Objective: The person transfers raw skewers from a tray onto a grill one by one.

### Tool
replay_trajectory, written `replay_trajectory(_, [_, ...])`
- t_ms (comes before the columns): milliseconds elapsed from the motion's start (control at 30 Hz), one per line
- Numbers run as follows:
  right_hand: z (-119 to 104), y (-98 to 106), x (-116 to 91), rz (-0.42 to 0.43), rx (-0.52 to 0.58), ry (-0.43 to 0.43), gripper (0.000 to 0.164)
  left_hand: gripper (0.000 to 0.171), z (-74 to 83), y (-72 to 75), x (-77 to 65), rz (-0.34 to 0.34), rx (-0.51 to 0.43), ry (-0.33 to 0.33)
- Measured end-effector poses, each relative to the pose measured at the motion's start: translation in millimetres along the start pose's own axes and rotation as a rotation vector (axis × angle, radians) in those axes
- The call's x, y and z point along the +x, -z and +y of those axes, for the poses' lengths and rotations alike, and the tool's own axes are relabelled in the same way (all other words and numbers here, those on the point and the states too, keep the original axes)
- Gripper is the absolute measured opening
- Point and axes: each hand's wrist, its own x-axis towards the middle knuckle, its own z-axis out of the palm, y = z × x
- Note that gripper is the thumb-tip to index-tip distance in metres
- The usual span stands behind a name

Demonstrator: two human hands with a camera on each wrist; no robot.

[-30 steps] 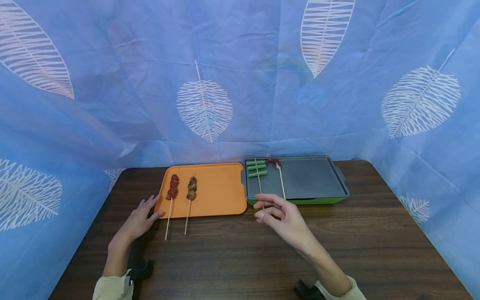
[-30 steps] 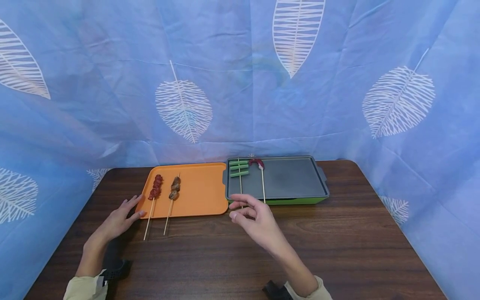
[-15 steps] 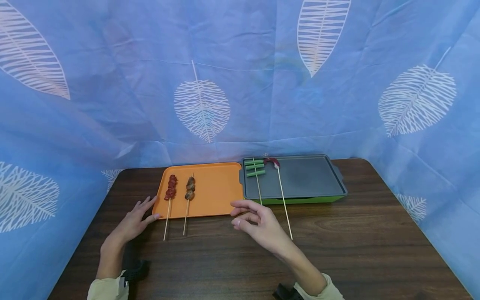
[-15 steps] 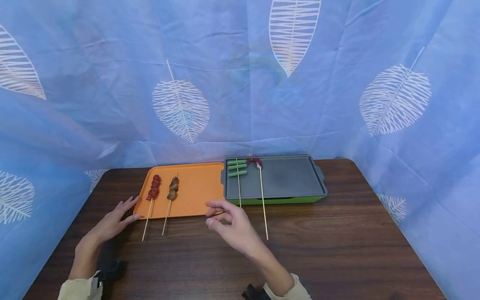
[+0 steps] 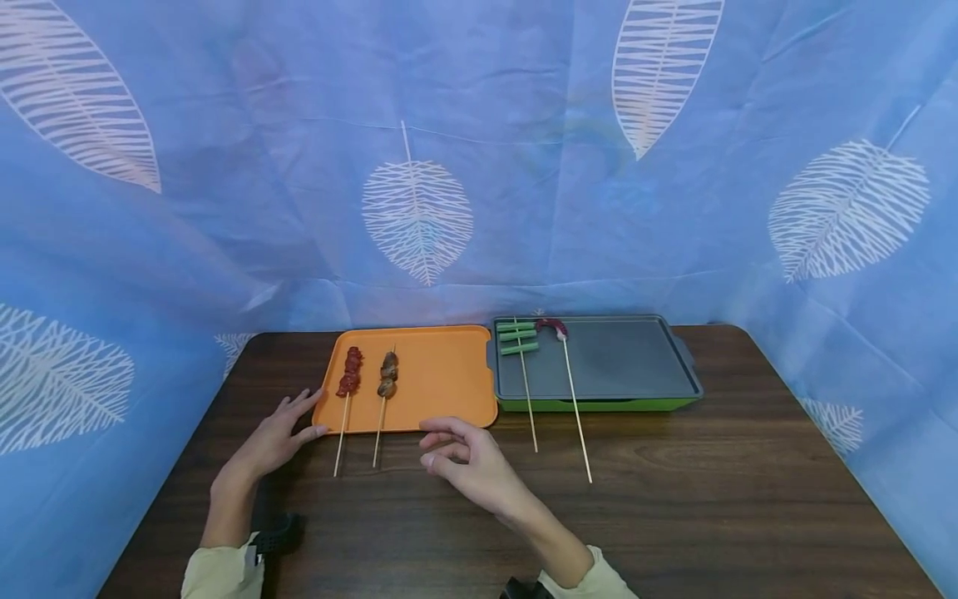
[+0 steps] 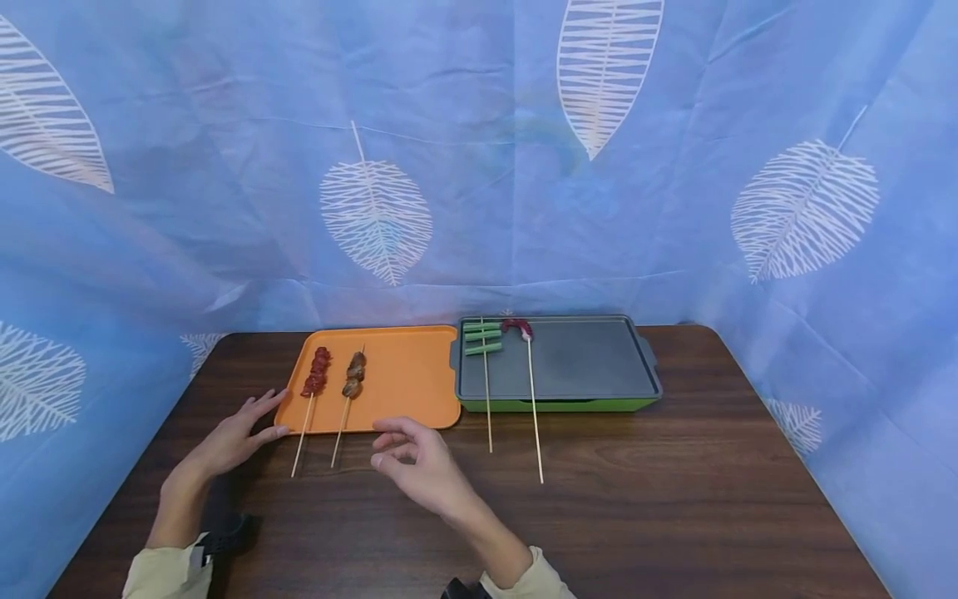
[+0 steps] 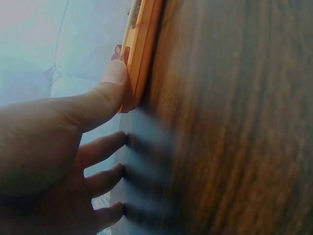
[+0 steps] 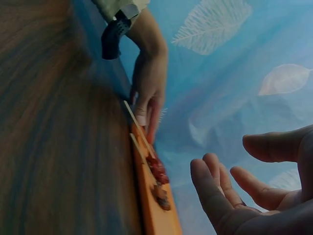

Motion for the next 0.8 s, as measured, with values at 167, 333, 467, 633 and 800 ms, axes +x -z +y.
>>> replay_trajectory(167, [9.1, -8.1, 8.0, 0.013, 0.008, -0.037, 0.041, 0.077, -0.7, -0.7, 2.5, -0.011, 0.003, 0.014])
replay_trajectory(333, [14.2, -11.1, 14.1, 0.031, 0.021, -0.039, 0.042, 0.080, -1.2, -1.5, 4.1, -0.031, -0.001, 0.051])
replay_trajectory(467, [19.1, -14.1, 19.7, 0.061, 0.050, -0.044, 0.042, 0.083, -1.2, -1.0, 4.4, -0.040, -0.007, 0.067])
replay_trajectory(633, [25.8, -20.8, 26.9, 0.090, 0.084, -0.066, 0.042, 0.084, -0.1, -0.4, 3.1, -0.042, -0.009, 0.069])
replay_trajectory(800, [30.8, -27.7, 33.2, 0.101, 0.150, -0.109, 0.044, 0.084, 1.2, -0.1, 2.9, -0.040, -0.014, 0.063])
